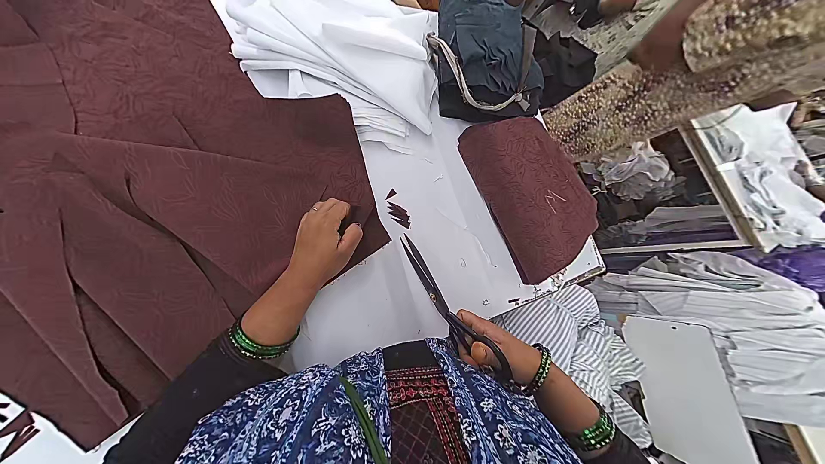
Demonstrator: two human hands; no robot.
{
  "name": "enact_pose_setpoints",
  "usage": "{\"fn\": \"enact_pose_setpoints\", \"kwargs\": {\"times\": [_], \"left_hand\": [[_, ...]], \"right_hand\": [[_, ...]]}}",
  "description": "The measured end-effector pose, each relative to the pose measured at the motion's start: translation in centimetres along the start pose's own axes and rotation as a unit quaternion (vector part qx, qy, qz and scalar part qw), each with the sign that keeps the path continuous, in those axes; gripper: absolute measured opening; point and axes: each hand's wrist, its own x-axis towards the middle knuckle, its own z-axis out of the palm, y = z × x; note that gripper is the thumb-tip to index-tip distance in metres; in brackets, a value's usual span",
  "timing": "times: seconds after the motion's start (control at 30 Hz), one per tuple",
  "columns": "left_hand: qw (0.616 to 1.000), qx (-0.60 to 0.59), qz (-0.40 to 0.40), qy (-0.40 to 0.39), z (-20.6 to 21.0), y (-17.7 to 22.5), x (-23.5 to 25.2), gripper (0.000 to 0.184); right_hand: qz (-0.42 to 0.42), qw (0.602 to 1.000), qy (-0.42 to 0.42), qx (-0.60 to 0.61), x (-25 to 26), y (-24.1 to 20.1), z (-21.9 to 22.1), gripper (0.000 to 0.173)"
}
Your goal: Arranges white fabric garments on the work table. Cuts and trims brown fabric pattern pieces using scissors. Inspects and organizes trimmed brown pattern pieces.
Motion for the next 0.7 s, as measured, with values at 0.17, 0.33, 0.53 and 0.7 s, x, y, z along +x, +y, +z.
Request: {"fn": "enact_pose_setpoints", "kwargs": {"times": [0.17, 0.33, 0.53, 0.7], "left_hand": [[1.0, 0.0, -0.005, -0.004, 0.0, -0.1, 0.0, 0.031], [0.996, -0.001, 0.088, -0.007, 0.6, -0.2, 0.0, 0.054], [0.911, -0.405, 0.066, -0.037, 0.6, 2.6, -1.8, 0.048], [0.905, -0.366, -0.091, 0.194, -10.8, 2.7, -6.6, 0.034]], "right_hand": [[-0.029, 0.999, 0.01, -0.013, 0.4, 0.3, 0.2, 0.084], [-0.127, 0.986, 0.091, -0.057, 2.2, -1.0, 2.4, 0.078], [-0.401, 0.895, 0.052, -0.187, 7.7, -6.3, 4.7, 0.061], [-0.447, 0.78, 0.248, -0.362, 15.2, -9.1, 0.0, 0.05]]}}
